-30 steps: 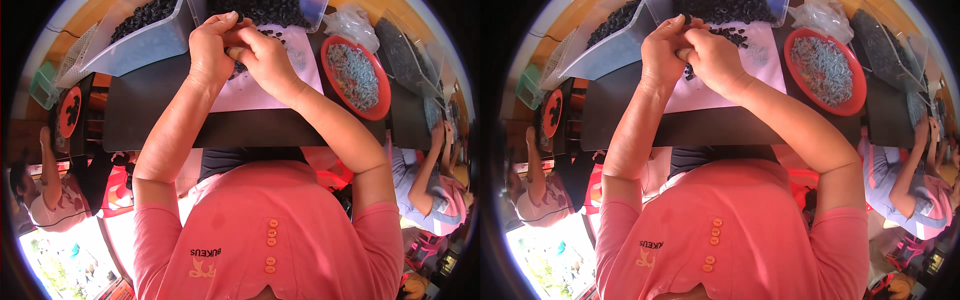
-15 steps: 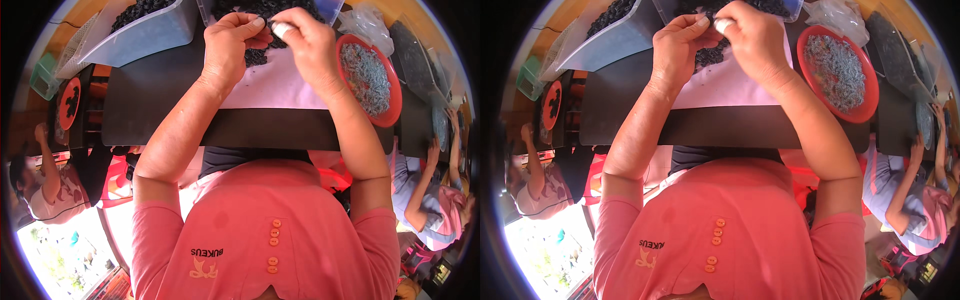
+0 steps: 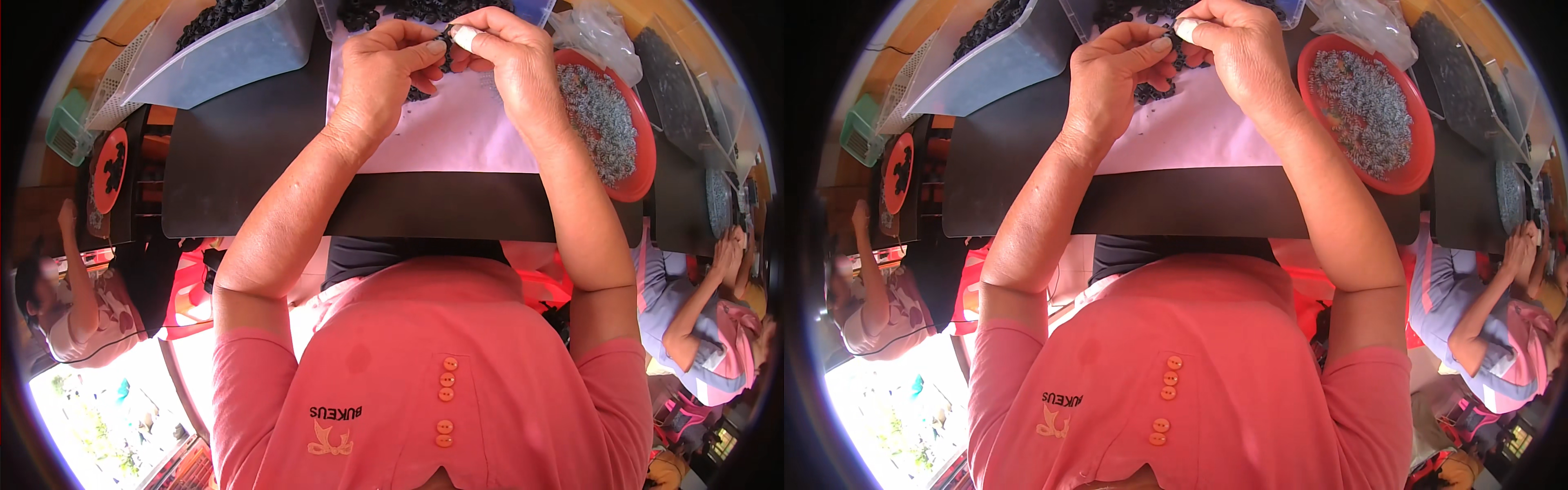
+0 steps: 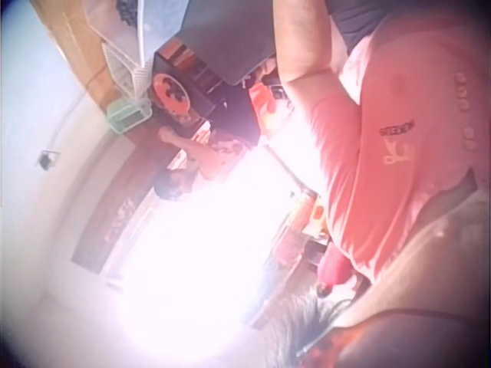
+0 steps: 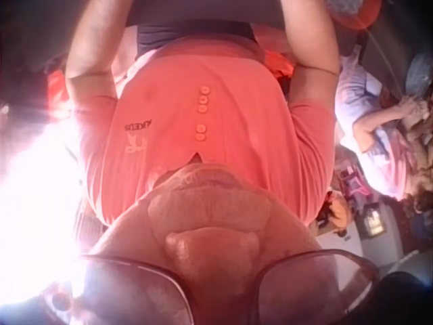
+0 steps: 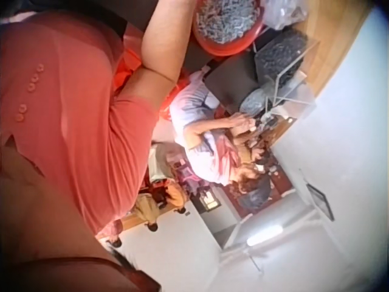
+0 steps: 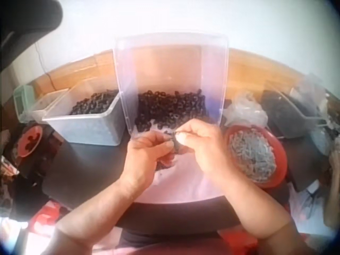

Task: Manually attaching small white components to black plastic pieces on a workbench.

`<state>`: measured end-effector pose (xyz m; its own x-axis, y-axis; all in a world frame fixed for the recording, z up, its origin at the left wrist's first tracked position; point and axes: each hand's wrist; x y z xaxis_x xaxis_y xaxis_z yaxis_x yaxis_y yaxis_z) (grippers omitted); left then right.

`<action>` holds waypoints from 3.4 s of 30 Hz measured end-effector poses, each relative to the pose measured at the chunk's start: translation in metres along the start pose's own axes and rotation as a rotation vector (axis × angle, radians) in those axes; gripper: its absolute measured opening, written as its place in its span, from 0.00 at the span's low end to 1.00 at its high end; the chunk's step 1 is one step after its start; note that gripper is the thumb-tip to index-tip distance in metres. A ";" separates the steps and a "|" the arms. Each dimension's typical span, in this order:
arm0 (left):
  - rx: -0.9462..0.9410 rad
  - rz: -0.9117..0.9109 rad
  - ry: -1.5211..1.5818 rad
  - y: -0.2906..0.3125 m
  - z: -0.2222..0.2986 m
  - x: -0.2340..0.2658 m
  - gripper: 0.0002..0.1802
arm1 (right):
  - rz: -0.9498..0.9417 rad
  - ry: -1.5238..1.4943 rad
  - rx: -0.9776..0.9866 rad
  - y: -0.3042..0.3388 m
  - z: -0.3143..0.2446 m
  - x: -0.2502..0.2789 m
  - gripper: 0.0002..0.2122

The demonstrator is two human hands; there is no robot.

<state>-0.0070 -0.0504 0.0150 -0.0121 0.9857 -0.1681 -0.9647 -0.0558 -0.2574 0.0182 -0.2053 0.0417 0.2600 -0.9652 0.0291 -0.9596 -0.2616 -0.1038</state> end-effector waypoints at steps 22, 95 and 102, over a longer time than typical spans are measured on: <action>0.016 -0.006 -0.072 0.004 0.000 -0.003 0.06 | 0.028 0.370 0.181 -0.002 0.007 0.005 0.07; -0.128 0.091 -0.238 0.007 -0.022 -0.010 0.05 | 0.247 0.641 0.893 -0.001 0.034 -0.007 0.12; -0.078 0.131 -0.209 0.009 -0.024 -0.011 0.05 | 0.252 0.470 0.715 0.002 0.039 -0.013 0.14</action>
<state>-0.0095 -0.0651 -0.0080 -0.1977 0.9802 -0.0062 -0.9283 -0.1893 -0.3200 0.0167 -0.1935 0.0019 -0.1721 -0.9351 0.3099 -0.6444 -0.1310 -0.7533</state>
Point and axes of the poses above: each hand's wrist, its own y-axis away from the middle knuckle, its own x-axis out of the back of the hand, z = x × y, and after that the axes turned 7 degrees about -x, right-handed
